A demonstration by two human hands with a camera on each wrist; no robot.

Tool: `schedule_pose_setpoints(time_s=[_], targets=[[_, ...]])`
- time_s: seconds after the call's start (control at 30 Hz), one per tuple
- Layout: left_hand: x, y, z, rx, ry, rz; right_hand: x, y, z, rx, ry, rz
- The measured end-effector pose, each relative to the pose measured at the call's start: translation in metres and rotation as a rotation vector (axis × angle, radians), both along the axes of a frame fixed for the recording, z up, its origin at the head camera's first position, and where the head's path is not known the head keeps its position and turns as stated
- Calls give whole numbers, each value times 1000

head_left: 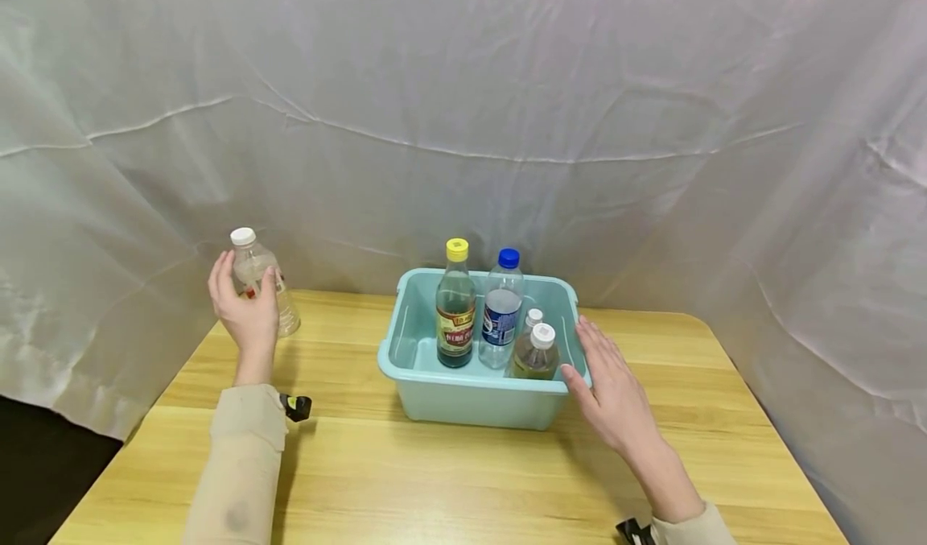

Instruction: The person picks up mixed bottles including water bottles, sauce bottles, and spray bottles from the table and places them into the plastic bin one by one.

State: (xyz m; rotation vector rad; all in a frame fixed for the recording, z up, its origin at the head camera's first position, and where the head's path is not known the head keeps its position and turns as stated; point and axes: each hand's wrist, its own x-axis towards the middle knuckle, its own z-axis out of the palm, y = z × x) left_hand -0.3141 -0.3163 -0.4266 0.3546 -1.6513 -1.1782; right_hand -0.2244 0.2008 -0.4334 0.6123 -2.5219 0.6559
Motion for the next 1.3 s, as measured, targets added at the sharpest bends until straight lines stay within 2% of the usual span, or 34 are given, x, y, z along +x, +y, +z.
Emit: schedule_pose_setpoints(time_s=[0.13,0.4,0.8,1.07,1.3], targets=[[-4,-5,-3,22,-48,-21,0,1,0,7,-10,-2],[-10,-14,-11,39,-98,-44,0,1,-1,17,-22,-5],[-11,-19,-14,66,-135,-75,0,0,1,2,-9,-2],[-6,-18,-12,99,-122,-93,0,1,1,-2,-13,0],[5,-8,-5,146,-106,-123,1,0,2,-1,-19,-4]])
